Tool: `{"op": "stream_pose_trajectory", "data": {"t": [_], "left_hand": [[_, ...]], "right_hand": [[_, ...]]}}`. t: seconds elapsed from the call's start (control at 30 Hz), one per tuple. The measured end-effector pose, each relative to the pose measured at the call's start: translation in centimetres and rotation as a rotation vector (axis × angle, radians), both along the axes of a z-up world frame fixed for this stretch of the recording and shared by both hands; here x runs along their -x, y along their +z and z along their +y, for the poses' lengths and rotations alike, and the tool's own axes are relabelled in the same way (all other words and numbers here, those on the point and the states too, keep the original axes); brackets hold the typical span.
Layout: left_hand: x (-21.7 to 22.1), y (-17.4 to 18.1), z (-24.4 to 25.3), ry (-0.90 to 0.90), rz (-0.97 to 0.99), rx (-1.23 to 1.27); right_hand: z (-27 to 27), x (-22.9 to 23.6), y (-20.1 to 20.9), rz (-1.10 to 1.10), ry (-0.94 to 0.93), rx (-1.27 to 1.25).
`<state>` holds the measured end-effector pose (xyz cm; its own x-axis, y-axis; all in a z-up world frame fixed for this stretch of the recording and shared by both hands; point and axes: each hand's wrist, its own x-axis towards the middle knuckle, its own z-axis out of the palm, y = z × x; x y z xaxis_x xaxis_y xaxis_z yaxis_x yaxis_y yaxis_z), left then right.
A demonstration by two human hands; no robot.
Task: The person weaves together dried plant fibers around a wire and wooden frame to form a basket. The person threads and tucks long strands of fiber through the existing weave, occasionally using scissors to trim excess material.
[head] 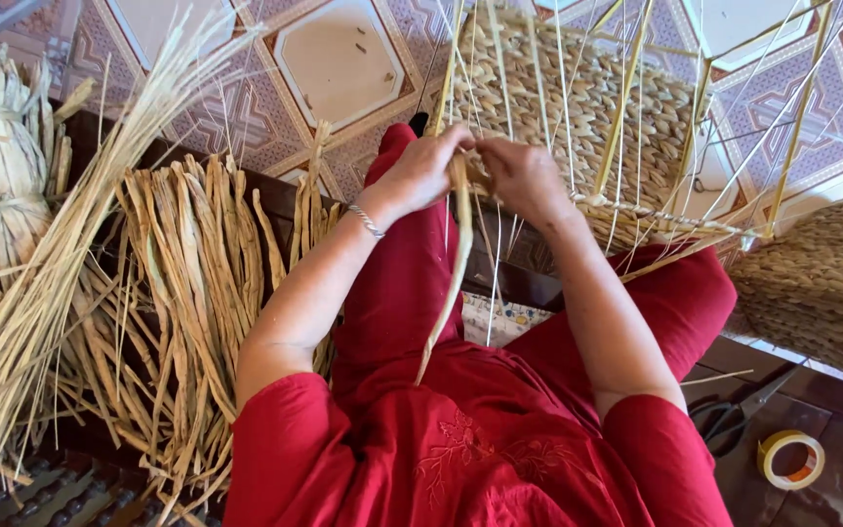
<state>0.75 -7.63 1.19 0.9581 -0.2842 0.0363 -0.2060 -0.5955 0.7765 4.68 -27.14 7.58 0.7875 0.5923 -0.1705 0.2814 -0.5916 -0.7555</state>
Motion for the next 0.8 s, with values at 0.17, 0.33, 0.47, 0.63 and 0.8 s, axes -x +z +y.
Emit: {"op": "stream_pose_trajectory", "data": {"t": [0.17,0.33,0.47,0.63,0.8], "left_hand": [[-0.7,-0.3,1.1,0.160,0.282,0.357],[-0.8,0.2,-0.1,0.333,0.123,0.306],[-0.4,-0.2,-0.6,0.384,0.083,0.204],[-0.3,-0.2,-1.0,0.363,-0.001,0.181],[-0.2,-0.5,-2.3,0.156,-0.376,0.003]], "right_hand": [[1.6,-0.8,-2.1,0.012,-0.088,0.066],[0.5,-0.6,-3.7,0.429,-0.319,-0.433],[-0.4,0.1,-3.6,0.526,-0.289,-0.574],[-0.8,0.5,-2.6,0.446,-0.159,-0.738],[-1.0,0.7,-1.4,0.393,-0.113,-0.702]]}}
